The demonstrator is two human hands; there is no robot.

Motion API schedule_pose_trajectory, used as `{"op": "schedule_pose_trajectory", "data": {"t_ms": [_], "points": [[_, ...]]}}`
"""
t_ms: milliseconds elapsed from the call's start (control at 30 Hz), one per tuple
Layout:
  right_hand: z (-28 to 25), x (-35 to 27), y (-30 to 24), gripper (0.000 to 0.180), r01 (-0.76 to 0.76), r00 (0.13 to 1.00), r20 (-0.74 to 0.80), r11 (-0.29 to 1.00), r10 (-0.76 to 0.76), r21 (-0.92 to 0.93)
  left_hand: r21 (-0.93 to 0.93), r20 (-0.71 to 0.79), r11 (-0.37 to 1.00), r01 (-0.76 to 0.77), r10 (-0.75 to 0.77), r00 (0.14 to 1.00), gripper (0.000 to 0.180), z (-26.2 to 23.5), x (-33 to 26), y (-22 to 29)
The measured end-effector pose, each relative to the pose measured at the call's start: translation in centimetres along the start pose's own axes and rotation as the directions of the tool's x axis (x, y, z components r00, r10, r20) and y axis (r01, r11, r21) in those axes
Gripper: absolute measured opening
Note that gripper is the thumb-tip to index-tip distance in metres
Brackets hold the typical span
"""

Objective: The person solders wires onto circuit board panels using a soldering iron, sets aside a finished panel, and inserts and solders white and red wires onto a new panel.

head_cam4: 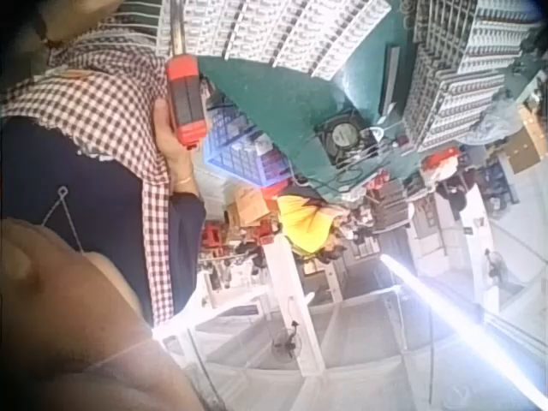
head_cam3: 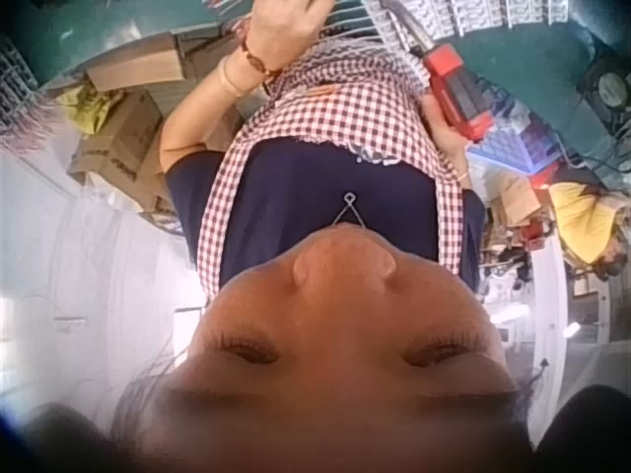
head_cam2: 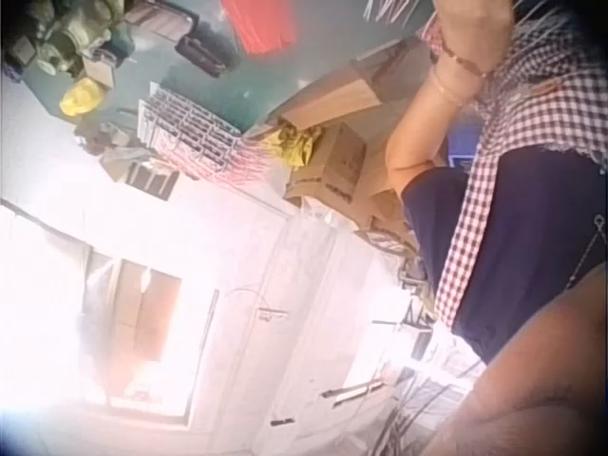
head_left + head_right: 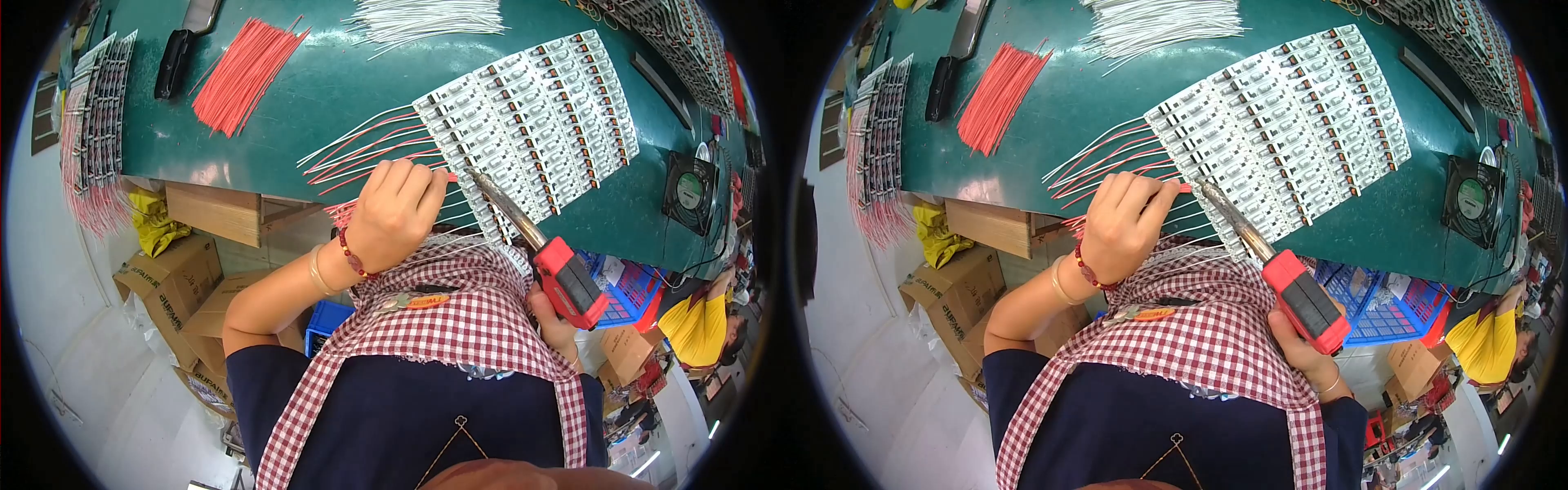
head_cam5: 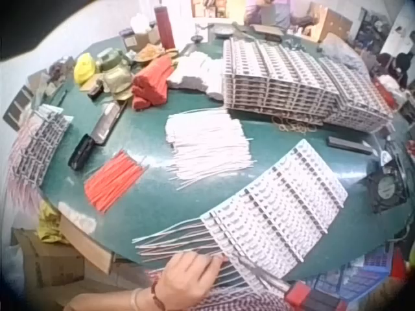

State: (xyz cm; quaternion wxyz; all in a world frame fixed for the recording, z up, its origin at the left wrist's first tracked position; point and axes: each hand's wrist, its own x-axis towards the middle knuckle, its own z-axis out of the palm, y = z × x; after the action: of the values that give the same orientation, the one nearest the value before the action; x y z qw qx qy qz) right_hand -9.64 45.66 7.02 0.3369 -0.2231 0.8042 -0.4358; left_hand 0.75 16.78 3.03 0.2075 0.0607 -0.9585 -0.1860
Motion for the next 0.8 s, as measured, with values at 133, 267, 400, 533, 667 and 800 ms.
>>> {"op": "schedule_pose_trajectory", "data": {"t_ms": [133,267,400,533,667,800], "points": [[-0.1,-0.2,-0.3,0.014,-0.016,0.999,-0.027,0.998,0.018,0.060,0.006,-0.023,1.000,-0.016,0.016,1.000,0.028,-0.3,0.1,0.0],[-0.2,-0.7,0.2,0.014,0.001,0.999,-0.039,0.999,0.001,0.050,0.022,-0.119,0.993,-0.119,0.121,0.986,0.029,-0.2,-0.2,0.5],[-0.1,-0.6,0.2,0.013,0.008,0.999,-0.042,0.995,-0.004,0.095,0.046,-0.089,0.991,-0.125,0.129,0.988,0.021,0.0,-0.6,0.8],[-0.2,-0.7,0.1,0.011,-0.062,0.998,-0.002,0.993,0.063,0.102,0.007,-0.070,0.997,-0.076,0.076,0.995,0.028,0.4,-0.8,0.7],[-0.4,-0.9,0.5,0.013,-0.129,0.991,0.033,0.987,0.127,0.096,-0.006,-0.059,0.998,-0.069,0.069,0.996,0.022,0.3,-0.6,0.7],[-0.3,-0.5,0.5,0.014,-0.022,1.000,0.021,0.997,0.020,0.073,-0.003,-0.042,0.996,-0.084,0.084,0.996,0.017,0.2,-0.3,0.7]]}}
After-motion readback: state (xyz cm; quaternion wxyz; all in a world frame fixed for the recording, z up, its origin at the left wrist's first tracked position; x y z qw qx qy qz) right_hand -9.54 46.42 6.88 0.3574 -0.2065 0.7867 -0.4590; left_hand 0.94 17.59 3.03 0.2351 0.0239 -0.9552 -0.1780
